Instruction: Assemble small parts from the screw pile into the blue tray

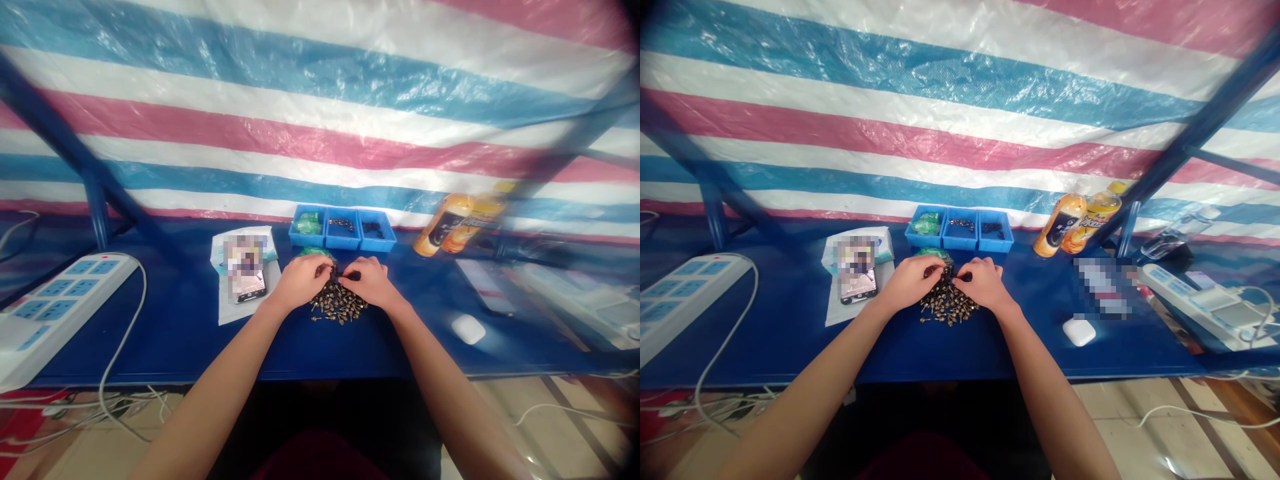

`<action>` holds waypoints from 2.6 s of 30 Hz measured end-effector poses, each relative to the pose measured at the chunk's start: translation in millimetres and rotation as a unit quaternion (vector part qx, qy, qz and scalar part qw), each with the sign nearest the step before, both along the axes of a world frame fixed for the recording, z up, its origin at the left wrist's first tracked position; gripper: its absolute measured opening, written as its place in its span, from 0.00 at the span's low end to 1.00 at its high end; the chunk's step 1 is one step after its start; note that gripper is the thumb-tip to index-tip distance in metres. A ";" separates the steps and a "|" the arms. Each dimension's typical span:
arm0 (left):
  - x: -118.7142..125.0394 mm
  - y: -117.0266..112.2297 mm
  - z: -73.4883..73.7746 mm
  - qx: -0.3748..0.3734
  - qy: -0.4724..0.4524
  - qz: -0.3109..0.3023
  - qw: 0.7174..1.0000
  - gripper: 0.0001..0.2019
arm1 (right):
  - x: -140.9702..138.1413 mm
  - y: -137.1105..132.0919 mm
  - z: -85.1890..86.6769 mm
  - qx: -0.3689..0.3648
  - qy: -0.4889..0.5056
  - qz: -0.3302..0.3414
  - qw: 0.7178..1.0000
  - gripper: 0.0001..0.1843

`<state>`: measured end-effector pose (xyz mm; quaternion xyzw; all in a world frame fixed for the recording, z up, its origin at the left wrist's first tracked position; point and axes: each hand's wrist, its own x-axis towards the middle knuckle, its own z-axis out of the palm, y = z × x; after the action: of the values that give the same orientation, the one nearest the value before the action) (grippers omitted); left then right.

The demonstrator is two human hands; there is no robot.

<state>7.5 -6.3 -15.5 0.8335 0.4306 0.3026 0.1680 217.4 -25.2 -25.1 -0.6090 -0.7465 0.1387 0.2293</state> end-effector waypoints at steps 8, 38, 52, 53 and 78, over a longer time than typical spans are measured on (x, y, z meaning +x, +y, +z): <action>0.1 0.5 -0.5 0.000 -0.005 0.001 1.000 0.11 | 0.8 2.1 0.3 0.000 0.028 0.010 1.000 0.10; 9.4 -8.3 7.6 0.009 -0.009 -0.055 0.998 0.12 | -10.5 -6.3 11.6 0.016 0.206 0.063 0.977 0.22; 5.6 -4.0 3.5 0.021 -0.011 0.025 0.999 0.11 | -3.4 9.6 0.2 0.033 0.382 -0.077 0.920 0.33; 5.3 -3.8 3.3 0.022 -0.009 0.032 0.999 0.11 | -0.7 10.7 -0.7 0.039 0.361 -0.083 0.928 0.28; 4.0 -1.4 1.7 0.003 -0.010 0.026 1.000 0.08 | 15.4 0.4 9.0 -0.074 -0.015 0.062 0.995 0.10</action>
<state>11.5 -7.7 -13.8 0.8198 0.4492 0.3163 0.1616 232.8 -24.7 -16.1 -0.5786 -0.7742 0.1984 0.1630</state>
